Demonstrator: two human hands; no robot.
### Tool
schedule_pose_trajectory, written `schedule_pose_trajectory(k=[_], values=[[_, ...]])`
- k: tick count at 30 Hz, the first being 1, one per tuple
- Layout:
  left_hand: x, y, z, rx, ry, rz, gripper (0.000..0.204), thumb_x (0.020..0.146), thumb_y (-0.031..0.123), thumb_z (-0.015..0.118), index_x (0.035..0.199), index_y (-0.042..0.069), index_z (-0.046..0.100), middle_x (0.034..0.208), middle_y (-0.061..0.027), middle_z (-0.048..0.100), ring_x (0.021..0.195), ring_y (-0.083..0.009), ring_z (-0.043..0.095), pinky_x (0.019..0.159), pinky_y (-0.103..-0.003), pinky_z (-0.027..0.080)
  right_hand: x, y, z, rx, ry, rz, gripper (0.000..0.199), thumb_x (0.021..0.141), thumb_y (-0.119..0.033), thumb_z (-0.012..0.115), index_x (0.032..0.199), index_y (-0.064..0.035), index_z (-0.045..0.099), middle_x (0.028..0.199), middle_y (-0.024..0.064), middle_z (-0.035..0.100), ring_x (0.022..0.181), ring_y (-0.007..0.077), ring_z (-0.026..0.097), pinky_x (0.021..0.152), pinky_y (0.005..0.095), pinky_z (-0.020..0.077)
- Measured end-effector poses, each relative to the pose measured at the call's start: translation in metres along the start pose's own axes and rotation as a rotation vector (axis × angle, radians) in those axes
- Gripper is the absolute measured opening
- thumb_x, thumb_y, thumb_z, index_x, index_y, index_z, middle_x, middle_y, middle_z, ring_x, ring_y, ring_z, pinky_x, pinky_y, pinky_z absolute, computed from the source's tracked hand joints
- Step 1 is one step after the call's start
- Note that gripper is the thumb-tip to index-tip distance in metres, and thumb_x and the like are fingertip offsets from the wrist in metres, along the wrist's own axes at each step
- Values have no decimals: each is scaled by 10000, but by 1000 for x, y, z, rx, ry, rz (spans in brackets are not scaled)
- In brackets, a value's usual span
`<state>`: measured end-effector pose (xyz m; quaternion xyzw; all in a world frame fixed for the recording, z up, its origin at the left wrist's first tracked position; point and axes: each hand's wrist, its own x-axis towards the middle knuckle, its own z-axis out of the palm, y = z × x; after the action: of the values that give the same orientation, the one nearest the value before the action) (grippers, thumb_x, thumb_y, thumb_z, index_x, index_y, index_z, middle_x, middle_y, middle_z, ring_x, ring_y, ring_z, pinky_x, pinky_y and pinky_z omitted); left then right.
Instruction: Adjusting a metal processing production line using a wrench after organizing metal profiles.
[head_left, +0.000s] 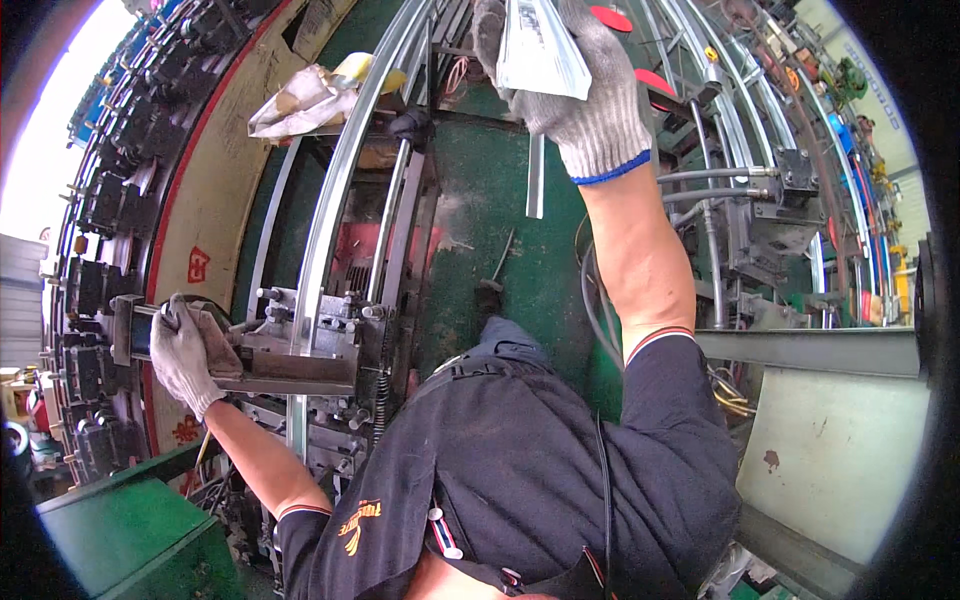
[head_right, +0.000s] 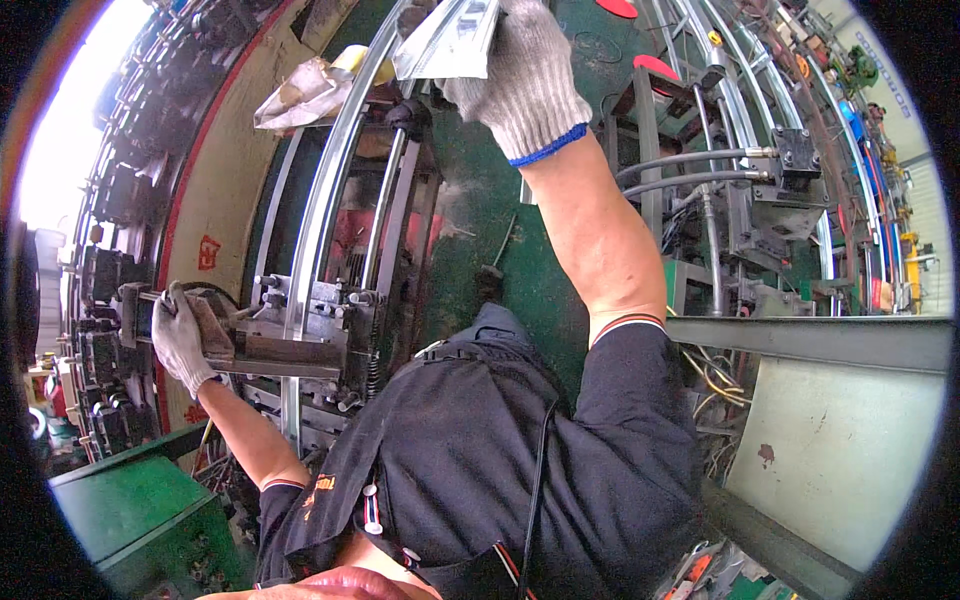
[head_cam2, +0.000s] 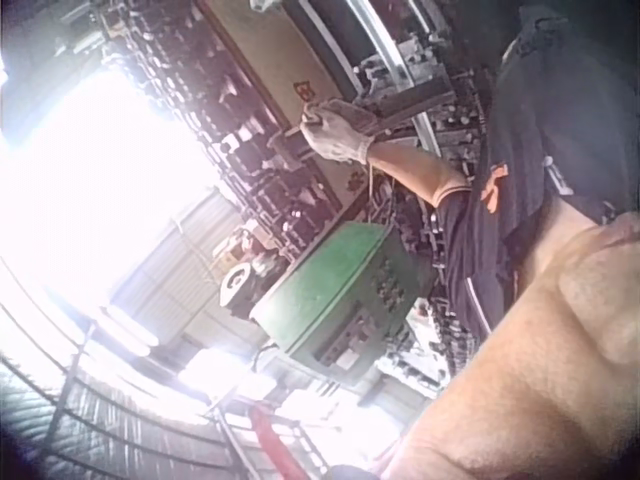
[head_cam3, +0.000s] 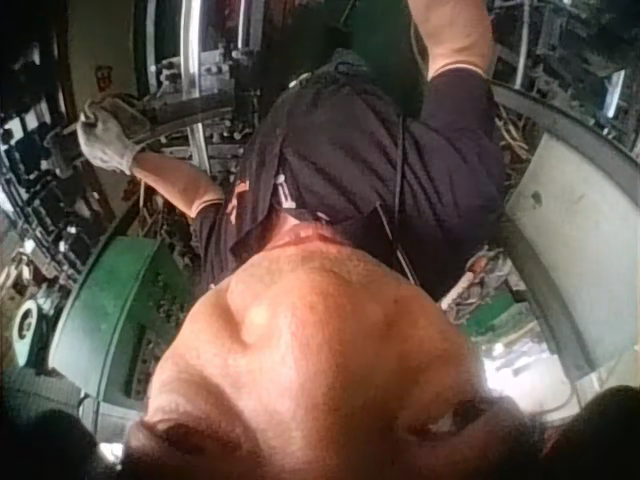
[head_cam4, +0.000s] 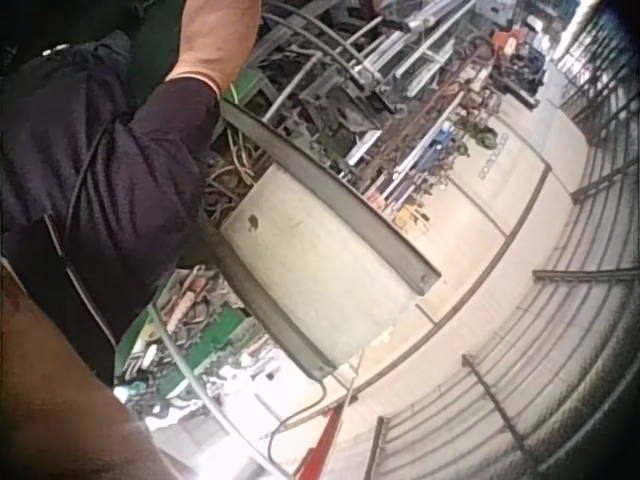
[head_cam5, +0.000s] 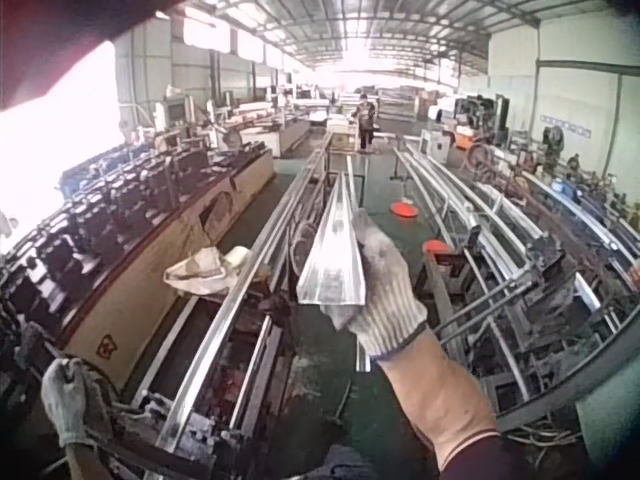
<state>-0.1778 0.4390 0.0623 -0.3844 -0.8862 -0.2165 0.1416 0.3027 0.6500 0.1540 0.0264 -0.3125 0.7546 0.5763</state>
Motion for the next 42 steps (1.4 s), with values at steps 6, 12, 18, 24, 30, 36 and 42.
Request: schedule_pose_trajectory(k=[6, 12, 18, 24, 30, 36, 42], values=[[-2, 7, -8, 10, -37, -35, 536, 994, 597, 570, 1120, 104, 739, 1020, -203, 736, 957, -426, 691, 797, -488, 520, 8, -9, 11, -38, 6, 12, 336, 1065, -356, 538, 1048, -45, 665, 798, 105, 713, 588, 246, 702, 449, 342, 570], [0, 2, -5, -9, -31, -12, 540, 996, 591, 576, 1120, 89, 733, 1027, -219, 727, 955, -428, 689, 795, -484, 518, 15, -17, 2, -65, -56, 1, 332, 1030, -340, 565, 1116, -38, 674, 936, 169, 751, 714, 316, 753, 491, 387, 620], [0, 0, -3, -5, 3, -8, 522, 997, 574, 583, 1071, 77, 722, 973, -216, 719, 912, -434, 680, 765, -502, 508, 25, -15, 4, -40, -57, 35, 365, 1007, -312, 587, 1209, -18, 660, 1083, 203, 743, 851, 341, 757, 591, 408, 638], [-2, 4, -12, -8, 19, -3, 490, 995, 545, 600, 1022, 68, 710, 939, -211, 710, 880, -429, 674, 742, -494, 506, -31, 17, 21, -116, 164, 175, 490, 1038, -396, 537, 1316, 7, 559, 1071, 170, 714, 908, 304, 732, 764, 404, 618], [-6, 16, -6, -59, 22, 16, 455, 995, 520, 618, 1010, 76, 713, 933, -206, 712, 871, -428, 675, 734, -481, 514, -86, 67, -92, -160, 528, 276, 362, 1022, -272, 558, 1211, 26, 640, 970, 139, 718, 809, 246, 715, 728, 361, 605], [-3, 0, -4, -17, 90, 42, 448, 997, 523, 613, 1059, 95, 729, 947, -207, 723, 879, -432, 682, 749, -484, 527, -127, 97, -112, -730, 757, 342, 683, 899, -19, 651, 1515, -168, 395, 1033, 107, 630, 728, 188, 661, 530, 355, 586], [-4, 11, -6, 4, 65, 26, 467, 1004, 531, 597, 1050, 84, 722, 946, -206, 723, 879, -441, 679, 739, -493, 518, -161, 105, -120, -1094, 808, 433, 950, 890, 4, 632, 1661, -322, 183, 1074, 101, 606, 762, 181, 667, 541, 329, 597]])
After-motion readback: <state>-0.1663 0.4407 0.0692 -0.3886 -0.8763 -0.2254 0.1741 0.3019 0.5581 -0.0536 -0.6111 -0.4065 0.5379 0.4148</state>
